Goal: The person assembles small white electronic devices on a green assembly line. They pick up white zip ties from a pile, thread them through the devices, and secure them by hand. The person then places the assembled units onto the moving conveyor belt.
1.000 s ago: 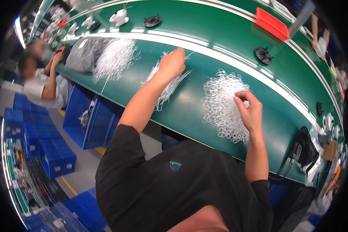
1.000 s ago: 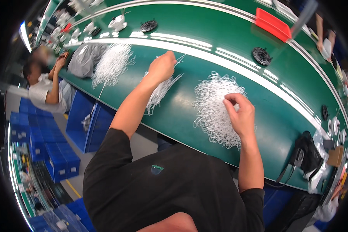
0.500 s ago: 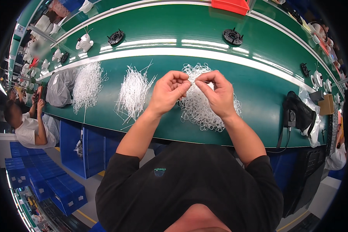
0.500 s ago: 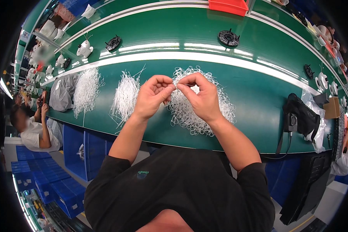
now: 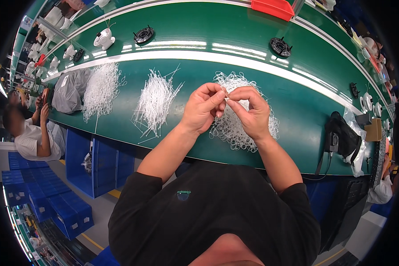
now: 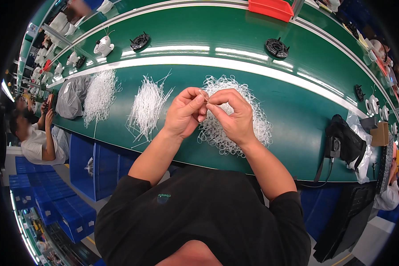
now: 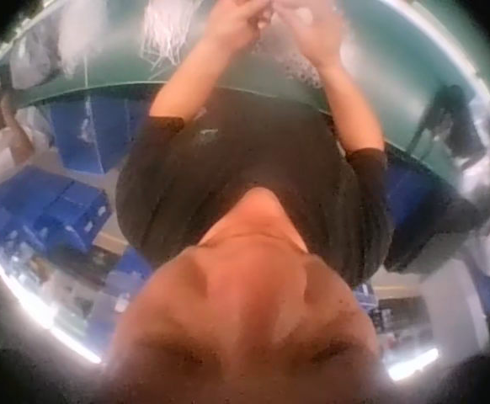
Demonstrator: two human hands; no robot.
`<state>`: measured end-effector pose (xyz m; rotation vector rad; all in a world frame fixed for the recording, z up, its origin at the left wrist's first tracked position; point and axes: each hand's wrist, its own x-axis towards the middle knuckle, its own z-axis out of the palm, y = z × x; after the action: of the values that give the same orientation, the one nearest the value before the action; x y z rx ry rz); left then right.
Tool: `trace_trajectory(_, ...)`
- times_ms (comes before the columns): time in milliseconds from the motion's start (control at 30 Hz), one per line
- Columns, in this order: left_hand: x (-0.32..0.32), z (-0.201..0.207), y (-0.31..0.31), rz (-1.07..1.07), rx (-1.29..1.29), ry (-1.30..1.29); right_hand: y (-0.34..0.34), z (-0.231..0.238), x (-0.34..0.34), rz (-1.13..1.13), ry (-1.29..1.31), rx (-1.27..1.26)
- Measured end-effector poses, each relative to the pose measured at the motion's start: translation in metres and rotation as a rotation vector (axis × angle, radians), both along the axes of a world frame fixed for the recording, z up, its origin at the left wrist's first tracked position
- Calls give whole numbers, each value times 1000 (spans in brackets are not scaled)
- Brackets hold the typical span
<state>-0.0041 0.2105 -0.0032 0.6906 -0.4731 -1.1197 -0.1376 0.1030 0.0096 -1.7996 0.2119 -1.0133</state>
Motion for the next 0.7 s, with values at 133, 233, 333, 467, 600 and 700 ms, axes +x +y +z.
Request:
trace_trajectory(133, 1, -4, 0, 34, -44, -59, 7, -3, 3, 73, 6, 301)
trace_trajectory(233, -3, -1, 0, 143, -62, -163, 12, -1, 2, 95, 74, 415)
trace_trajectory(333, -10, 6, -1, 302, -6, -322, 15, -1, 4, 25, 107, 322)
trace_trajectory(467, -13, 5, -3, 441, 130, -515, 14, 5, 4, -179, 115, -71)
trace_trajectory(600, -16, 3, 0, 360, 173, -513, 16, 12, 10, -244, 9, 5)
trace_trajectory(700, -18, 2, 1, 326, 169, -481, 14, 12, 11, -237, 0, -15)
